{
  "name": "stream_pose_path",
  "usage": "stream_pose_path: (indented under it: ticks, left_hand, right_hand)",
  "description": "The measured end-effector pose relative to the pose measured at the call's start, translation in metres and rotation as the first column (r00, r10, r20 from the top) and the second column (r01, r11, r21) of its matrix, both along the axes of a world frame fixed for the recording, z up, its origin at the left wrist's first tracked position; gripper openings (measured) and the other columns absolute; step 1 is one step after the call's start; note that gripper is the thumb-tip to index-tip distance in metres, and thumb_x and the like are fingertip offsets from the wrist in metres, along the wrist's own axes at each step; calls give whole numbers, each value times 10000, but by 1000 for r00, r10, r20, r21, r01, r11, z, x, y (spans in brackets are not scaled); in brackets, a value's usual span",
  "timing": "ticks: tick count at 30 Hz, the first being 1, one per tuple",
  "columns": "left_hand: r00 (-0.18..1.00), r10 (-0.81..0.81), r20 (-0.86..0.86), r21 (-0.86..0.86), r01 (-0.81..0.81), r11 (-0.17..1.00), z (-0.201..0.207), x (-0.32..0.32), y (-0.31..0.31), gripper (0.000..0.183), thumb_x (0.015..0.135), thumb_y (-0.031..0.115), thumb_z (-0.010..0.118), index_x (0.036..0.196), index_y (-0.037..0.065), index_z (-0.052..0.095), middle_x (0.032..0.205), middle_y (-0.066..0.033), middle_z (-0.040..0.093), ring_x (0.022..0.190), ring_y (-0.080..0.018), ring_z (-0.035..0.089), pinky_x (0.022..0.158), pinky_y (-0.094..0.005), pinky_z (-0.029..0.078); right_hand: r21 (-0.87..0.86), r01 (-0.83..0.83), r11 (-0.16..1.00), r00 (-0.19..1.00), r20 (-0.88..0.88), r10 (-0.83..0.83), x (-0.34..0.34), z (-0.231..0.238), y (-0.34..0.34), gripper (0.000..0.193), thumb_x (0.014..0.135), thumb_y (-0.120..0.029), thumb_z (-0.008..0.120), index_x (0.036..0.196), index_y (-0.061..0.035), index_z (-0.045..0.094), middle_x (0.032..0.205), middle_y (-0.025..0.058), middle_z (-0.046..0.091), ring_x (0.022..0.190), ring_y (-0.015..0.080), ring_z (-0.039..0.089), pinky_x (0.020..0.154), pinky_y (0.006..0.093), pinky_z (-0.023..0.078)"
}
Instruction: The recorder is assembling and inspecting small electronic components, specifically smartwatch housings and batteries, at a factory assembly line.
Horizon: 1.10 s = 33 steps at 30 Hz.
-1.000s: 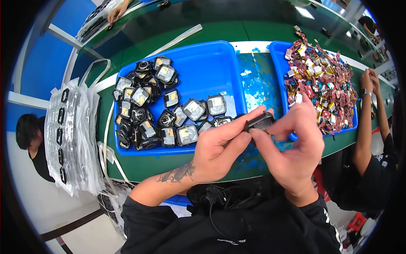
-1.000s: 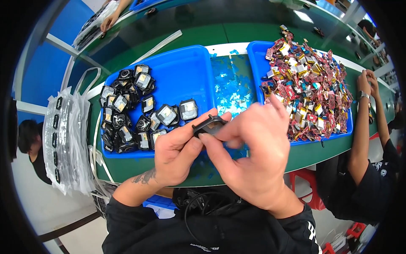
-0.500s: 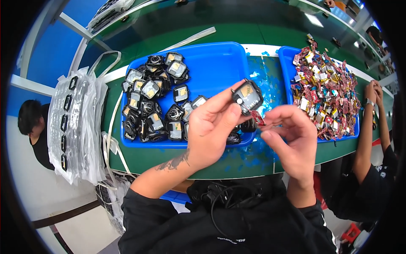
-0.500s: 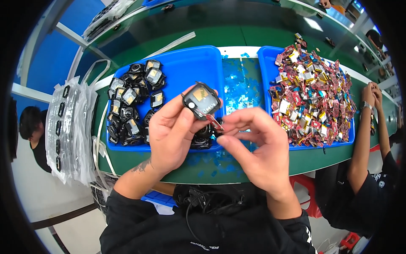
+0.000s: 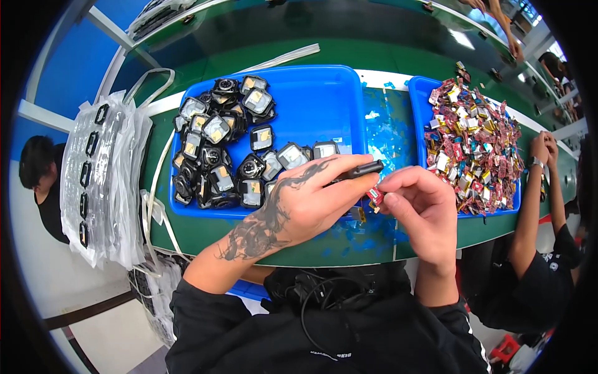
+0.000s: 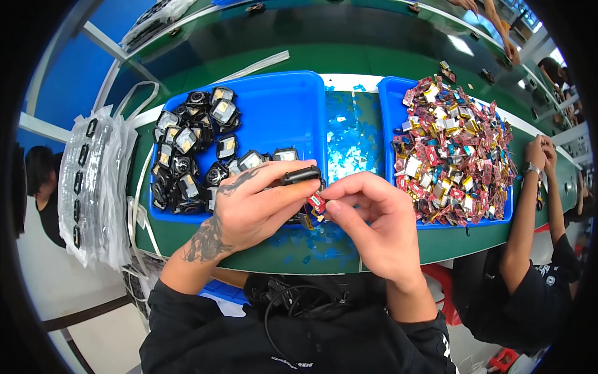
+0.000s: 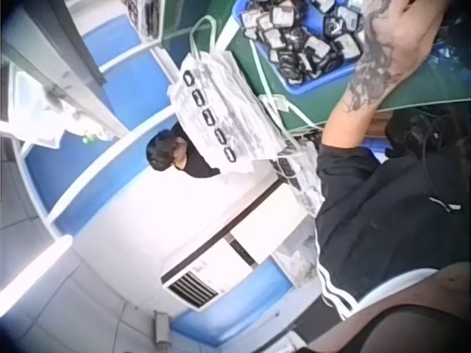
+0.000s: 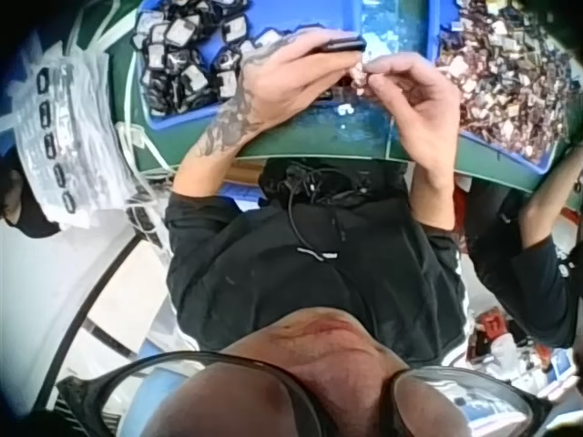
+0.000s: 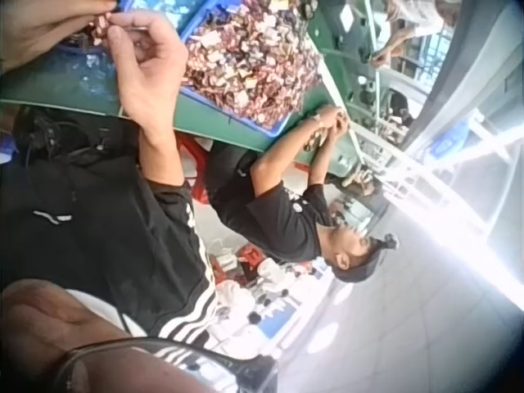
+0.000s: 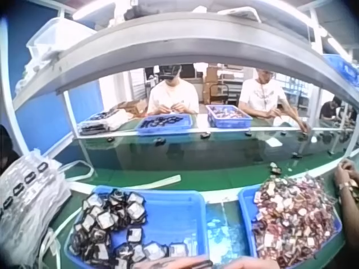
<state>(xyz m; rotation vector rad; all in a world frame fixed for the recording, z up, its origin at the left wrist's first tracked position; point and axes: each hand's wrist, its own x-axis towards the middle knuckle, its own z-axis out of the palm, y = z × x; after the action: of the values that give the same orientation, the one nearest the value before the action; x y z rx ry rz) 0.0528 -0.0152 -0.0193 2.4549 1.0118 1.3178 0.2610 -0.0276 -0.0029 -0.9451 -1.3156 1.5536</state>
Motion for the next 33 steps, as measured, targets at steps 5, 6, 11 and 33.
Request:
stream_pose_path:
  ticks: [5, 6, 11, 33]
  left_hand:
    - [999, 26, 40, -93, -22, 995, 1, 2, -4, 247, 731, 23, 791, 969, 54, 733, 949, -86, 698, 731, -201, 682, 610, -281, 551]
    - [999, 26, 43, -96, -22, 995, 5, 2, -5, 247, 731, 23, 791, 969, 54, 733, 949, -86, 698, 731, -201, 682, 610, -281, 551]
    - [979, 35, 203, -414, 54, 909, 10, 5, -8, 181, 765, 17, 782, 935, 35, 725, 773, -57, 653, 614, -141, 594, 518, -262, 444]
    - [956, 54, 289, -524, 110, 845, 8, 7, -13, 150, 786, 1, 749, 934, 12, 727, 794, -68, 669, 674, -130, 637, 571, -252, 492]
  right_hand:
    - [90, 15, 996, 999, 37, -18, -2, -5, 2, 88, 909, 45, 605, 993, 19, 609, 990, 66, 622, 902, 106, 607, 755, 242, 506]
    - [88, 15, 996, 999, 40, -19, -3, -5, 2, 88, 909, 45, 605, 993, 19, 609, 990, 66, 622, 902, 106, 607, 755, 242, 506]
    - [324, 132, 937, 948, 235, -215, -6, -4, -3, 85, 895, 31, 599, 975, 5, 587, 969, 74, 611, 885, 138, 597, 753, 254, 482]
    - [270, 92, 958, 982, 136, -133, -6, -2, -10, 183, 871, 48, 621, 1048, 23, 583, 1012, 84, 605, 902, 146, 599, 793, 271, 486]
